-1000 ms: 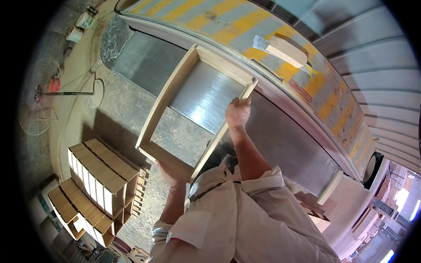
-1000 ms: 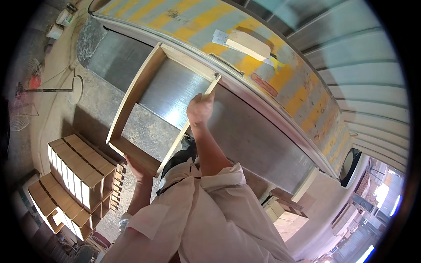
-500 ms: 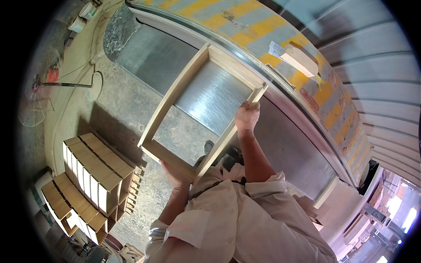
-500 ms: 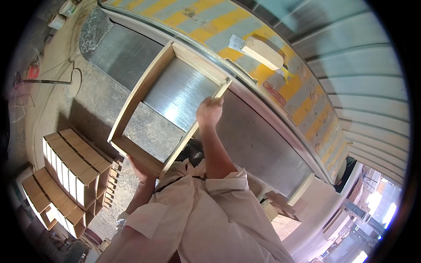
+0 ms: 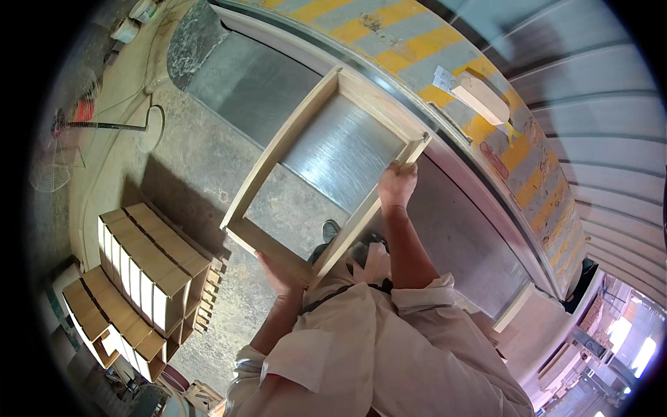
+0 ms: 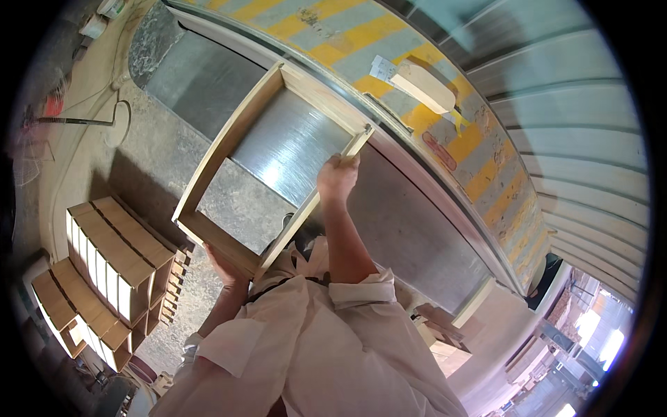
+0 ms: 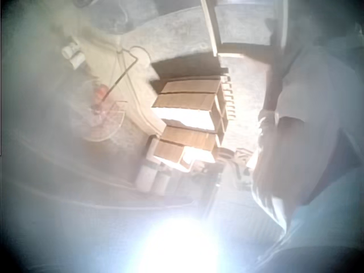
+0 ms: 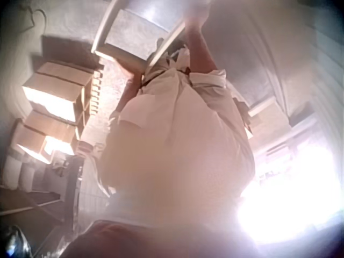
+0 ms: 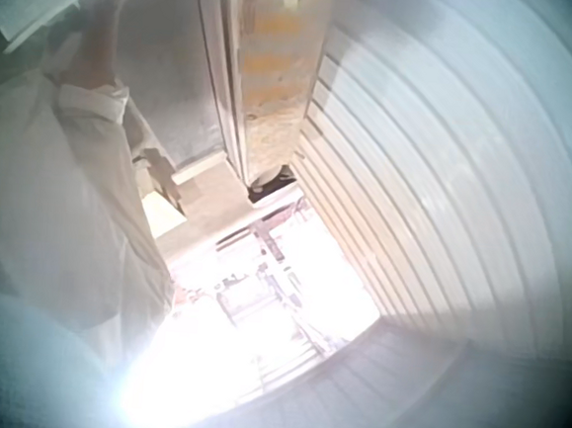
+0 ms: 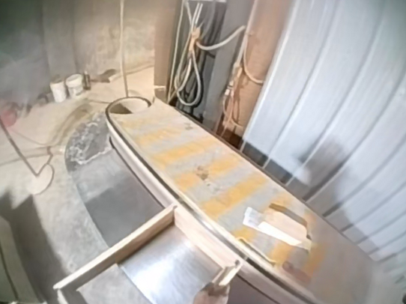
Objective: The person assembles a wooden box by hand, fitting slatted panels into a frame and checking alignment. The person then places the completed box onto a stack of similar wooden boxes.
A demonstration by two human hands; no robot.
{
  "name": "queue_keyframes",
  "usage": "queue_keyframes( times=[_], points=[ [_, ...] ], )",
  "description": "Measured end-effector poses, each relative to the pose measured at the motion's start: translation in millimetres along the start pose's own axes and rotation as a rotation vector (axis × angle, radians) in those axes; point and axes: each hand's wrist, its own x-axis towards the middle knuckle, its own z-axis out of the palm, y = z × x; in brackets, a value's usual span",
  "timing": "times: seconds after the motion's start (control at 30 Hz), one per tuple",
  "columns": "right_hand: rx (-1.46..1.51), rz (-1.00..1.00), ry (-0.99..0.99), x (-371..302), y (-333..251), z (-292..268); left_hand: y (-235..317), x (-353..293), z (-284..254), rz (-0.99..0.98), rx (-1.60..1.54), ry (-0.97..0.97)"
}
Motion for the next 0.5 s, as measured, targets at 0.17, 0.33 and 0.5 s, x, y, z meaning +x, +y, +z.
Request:
queue_keyframes(
  times=[0.17, 0.33, 0.5],
  points=[
    [0.042, -0.03, 0.047, 1.4, 9.5, 0.6, -1.2, -7.6, 5.4, -0.047, -0.036, 0.038],
    [0.024, -0.028, 0.027, 2.3, 9.9, -2.4, 2.6, -11.6, 9.4, -0.086, -0.07, -0.005],
    [0.025, -0.061, 0.047, 1.6, 9.8, -0.1, 9.1, -15.6, 20.3, -0.089, -0.079, 0.029]
  ],
)
